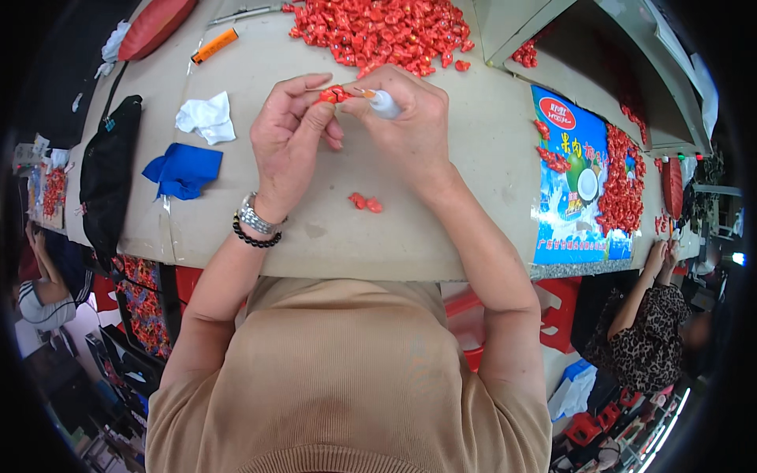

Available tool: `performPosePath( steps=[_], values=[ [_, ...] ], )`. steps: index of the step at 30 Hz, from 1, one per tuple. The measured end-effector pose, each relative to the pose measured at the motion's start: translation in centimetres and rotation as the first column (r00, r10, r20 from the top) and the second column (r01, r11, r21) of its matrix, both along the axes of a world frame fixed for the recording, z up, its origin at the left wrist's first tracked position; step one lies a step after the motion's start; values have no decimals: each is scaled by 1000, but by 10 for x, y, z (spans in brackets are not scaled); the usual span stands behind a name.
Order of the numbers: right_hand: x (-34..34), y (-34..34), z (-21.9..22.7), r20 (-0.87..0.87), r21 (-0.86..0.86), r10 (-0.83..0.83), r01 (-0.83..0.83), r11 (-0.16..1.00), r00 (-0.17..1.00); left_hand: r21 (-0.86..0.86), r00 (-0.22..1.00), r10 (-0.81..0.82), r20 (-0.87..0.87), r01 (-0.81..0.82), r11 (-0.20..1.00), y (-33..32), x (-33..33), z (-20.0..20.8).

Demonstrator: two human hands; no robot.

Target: Apply glue to small red plastic toy components at a workspace.

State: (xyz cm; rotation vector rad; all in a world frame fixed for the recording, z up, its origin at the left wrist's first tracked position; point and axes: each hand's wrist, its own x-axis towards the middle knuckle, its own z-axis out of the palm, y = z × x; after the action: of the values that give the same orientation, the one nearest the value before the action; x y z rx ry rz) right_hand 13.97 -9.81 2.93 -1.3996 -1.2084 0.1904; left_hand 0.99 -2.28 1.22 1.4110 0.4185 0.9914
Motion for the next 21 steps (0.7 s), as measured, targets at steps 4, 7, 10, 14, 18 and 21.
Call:
performPosePath(
  steps=[4,7,10,14,18,21],
  values=[
    [20,-5,21,13,-68,-55,56,996,998,-6,994,34,-108,-35,999,-3,-5,4],
    [41,-16,48,-259,-283,-167,91,955,951,-15,997,51,-63,-52,999,3,-5,-4],
    [81,-41,54,-135,-424,-272,192,885,953,39,978,53,-200,-46,998,3,-5,-2],
    [114,-86,39,64,-571,-436,391,722,898,50,978,53,-202,-44,998,4,-4,-4],
    [151,-130,11,184,-561,-589,576,594,787,51,977,14,-211,-3,999,5,-2,-2],
    [157,-134,5,248,-601,-606,611,516,756,-22,981,16,-196,-21,1000,13,-3,-4]
  ],
)
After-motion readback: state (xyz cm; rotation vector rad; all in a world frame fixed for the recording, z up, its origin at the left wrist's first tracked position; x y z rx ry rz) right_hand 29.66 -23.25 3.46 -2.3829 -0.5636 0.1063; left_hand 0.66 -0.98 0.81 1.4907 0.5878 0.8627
